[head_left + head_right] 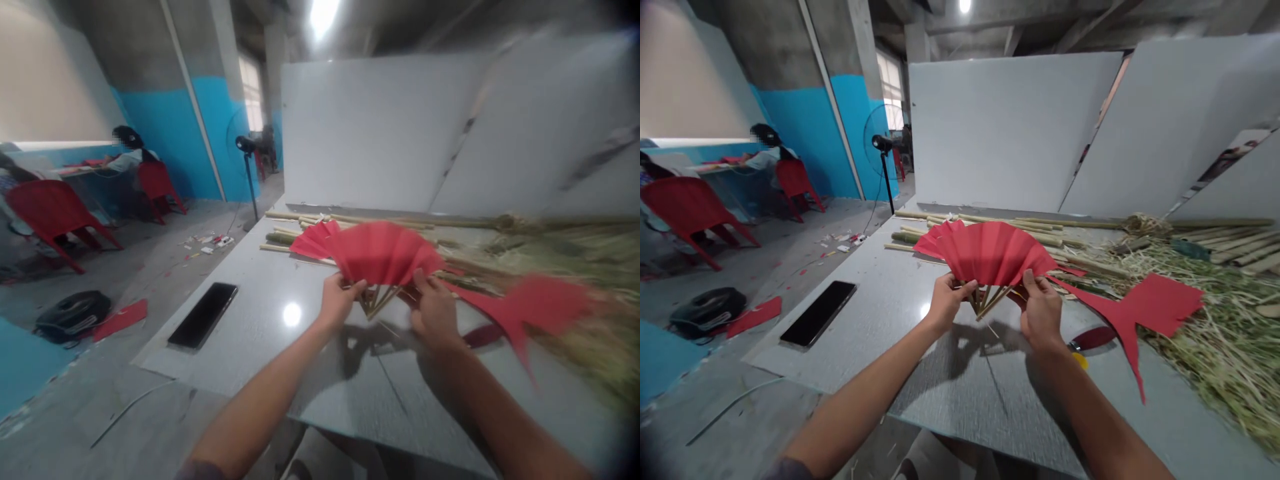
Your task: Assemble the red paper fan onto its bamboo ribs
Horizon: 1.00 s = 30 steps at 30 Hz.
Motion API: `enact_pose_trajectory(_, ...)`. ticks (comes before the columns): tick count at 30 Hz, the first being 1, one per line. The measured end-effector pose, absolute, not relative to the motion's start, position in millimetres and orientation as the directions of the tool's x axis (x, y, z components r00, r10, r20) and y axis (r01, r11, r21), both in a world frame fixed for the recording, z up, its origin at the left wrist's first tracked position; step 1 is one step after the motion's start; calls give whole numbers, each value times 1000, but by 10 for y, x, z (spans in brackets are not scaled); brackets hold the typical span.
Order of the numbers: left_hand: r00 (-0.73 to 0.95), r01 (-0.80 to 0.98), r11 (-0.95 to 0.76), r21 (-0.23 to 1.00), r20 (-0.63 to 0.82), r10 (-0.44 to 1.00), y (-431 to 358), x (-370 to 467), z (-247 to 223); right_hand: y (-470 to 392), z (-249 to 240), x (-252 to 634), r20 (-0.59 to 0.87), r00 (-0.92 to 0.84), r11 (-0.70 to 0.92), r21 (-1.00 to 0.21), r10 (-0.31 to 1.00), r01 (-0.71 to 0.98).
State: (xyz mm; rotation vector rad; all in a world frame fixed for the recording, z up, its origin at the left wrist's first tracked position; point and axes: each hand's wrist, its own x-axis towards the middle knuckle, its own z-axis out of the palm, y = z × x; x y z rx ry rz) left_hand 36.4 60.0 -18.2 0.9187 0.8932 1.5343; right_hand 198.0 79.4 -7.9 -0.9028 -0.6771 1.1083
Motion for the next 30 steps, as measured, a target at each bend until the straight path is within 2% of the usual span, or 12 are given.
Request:
enact_pose_trajectory(20,-162,-366,-142,920,87,983,627,267,-180,827,-41,1881,60,249,205,-763,967,-612)
enact_pose_trajectory(24,-158,-333,-157,930,109,981,632,249,-199,802,-22,1876,113,177,198,-779,978,-595)
enact_pose_trajectory(30,-157,-357,-151,922,100,983,636,246,-190,825,-46,1876,102,233,221,-793,967,-568)
